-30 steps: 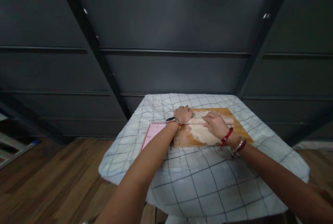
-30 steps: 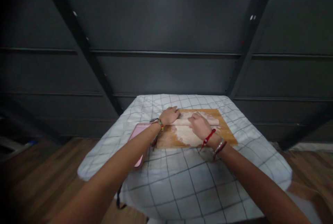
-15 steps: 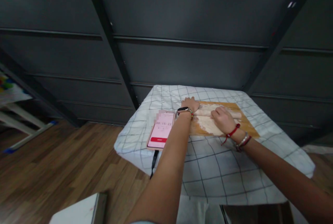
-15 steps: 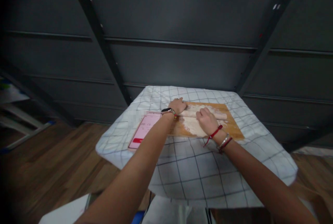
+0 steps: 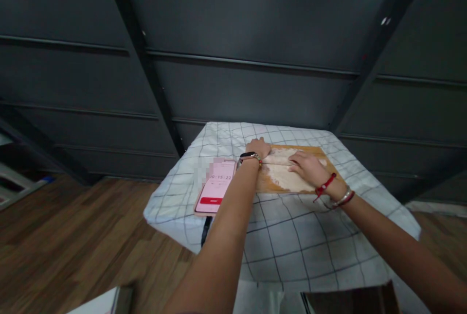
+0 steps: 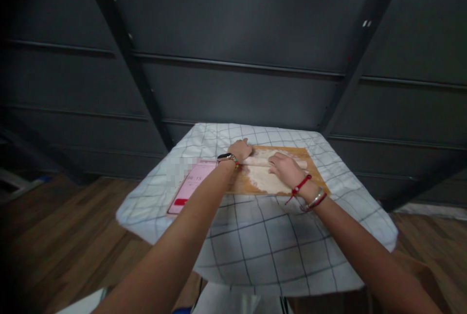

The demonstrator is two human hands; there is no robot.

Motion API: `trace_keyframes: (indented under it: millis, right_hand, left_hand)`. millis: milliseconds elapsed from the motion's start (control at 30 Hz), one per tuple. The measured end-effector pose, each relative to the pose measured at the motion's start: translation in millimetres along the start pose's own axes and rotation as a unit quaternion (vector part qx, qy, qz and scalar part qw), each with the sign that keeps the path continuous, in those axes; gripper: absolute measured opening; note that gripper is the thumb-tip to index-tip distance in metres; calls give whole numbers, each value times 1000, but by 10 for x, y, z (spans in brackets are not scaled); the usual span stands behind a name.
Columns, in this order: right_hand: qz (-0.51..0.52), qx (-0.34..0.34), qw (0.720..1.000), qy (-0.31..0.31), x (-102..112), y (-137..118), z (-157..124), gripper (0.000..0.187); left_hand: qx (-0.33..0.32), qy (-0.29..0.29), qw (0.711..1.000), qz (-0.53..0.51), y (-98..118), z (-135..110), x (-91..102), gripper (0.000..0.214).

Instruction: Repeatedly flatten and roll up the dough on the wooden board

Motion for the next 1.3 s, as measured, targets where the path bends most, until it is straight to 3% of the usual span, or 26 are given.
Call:
trace_keyframes:
  millis: [133,333,500,567,667,767,833,933,1067,1133,1200,1300]
  right_hand:
    - [42,13,999,5,92,47,-50,21]
    - [109,-45,991,59,248,83,-152,22]
    - [98,-66,986,119,415,417,-17,20]
    - [68,-98,989,86,350,594,118,17]
    - [36,-126,990,-47,109,735,279,22]
    - [69,-93,977,-177,-109,701,294,28]
    - [105,-74,971,-201,-146,666,260,29]
    - [122,-95,973,-173,-76,713,238,31]
    - [117,-172,978,-20,175,868,277,35]
    - [116,-174,977,34,267,861,292,34]
    - [118,-122,985,24,270,743,316,32]
    - [126,-6,991,-46,154,444,327,29]
  left_hand:
    - [15,-16,1000,8,6,30,15,44]
    - [21,-21,999,13,27,29,66,42]
    - [20,-23,999,20,34,42,64,41]
    - [20,-14,999,25,29,45,65,40]
    - [15,-5,999,31,18,29,64,40]
    - [5,2,999,34,17,2,71,39]
    - [3,0,999,36,21,-6,76,39]
    - [10,-5,999,36,26,3,81,39]
    - [12,3,999,30,30,16,88,37]
    - [3,11,999,29,36,11,93,38]
    - [1,13,999,31,36,4,95,38]
    - [6,10,999,31,32,-3,99,38]
Point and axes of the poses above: each hand's wrist, its own z-axis towards the middle knuckle, its own x-axis out of the back of the hand, y = z × x, the point moved 5 cm from there along z, towards the middle knuckle, and after that the axes turned 12 degrees about x, right-handed, at the moved point
